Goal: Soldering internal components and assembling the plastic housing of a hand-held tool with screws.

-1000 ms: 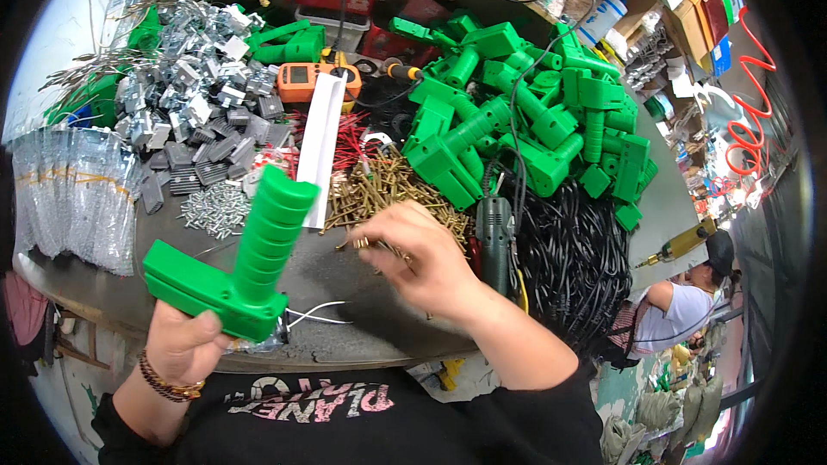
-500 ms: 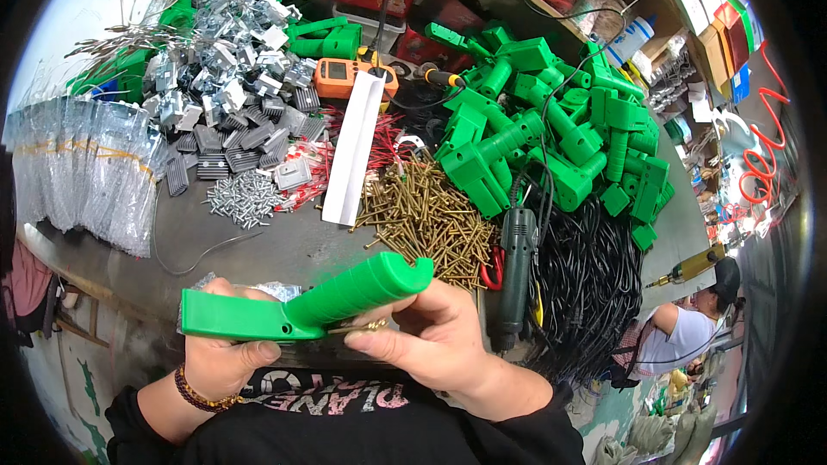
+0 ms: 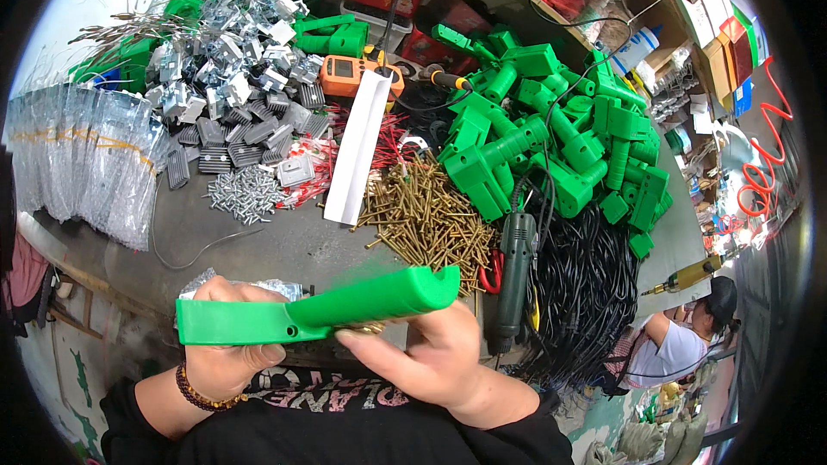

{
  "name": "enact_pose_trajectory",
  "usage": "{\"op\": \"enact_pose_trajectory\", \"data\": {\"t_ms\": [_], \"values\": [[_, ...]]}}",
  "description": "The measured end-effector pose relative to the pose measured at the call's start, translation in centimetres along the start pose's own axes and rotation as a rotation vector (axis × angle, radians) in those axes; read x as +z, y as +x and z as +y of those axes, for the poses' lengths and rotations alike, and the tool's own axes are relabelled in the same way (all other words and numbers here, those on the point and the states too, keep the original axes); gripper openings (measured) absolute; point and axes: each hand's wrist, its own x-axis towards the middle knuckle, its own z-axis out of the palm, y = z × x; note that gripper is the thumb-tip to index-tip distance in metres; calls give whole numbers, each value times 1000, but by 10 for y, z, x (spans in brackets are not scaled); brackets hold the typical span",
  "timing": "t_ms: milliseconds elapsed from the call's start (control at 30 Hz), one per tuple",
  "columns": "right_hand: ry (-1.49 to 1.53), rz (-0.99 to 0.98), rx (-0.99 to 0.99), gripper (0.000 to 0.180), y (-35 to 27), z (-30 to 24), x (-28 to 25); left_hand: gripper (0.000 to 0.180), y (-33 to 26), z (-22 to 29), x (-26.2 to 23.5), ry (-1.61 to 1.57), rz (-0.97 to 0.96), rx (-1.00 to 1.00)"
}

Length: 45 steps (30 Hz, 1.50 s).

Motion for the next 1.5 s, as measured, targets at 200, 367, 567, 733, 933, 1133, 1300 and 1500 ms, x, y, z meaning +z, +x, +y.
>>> {"op": "enact_pose_trajectory", "data": {"t_ms": [200,367,567,733,933,1133,1300,1500], "values": [[259,185,-154,36,-5,12,-12,36,-2,-4,-6,-38,47,-63],[96,67,-383,42,-3,11,-3,34,-2,0,3,69,7,-62],[-93,-75,-216,52,-17,21,-3,32,-3,-5,7,86,-12,-24],[-253,-65,-319,49,-13,14,3,31,-5,-9,1,29,-89,69],[-630,-190,-385,39,-4,1,8,28,-4,14,4,87,49,-102],[-1232,-299,-621,33,15,-23,-23,45,26,39,-2,-280,-94,-624],[-1114,-265,-426,40,6,-10,-52,77,34,31,-29,527,-444,-293],[-962,-228,-247,38,-24,33,-44,69,26,-5,-21,1120,-497,-2]]}}
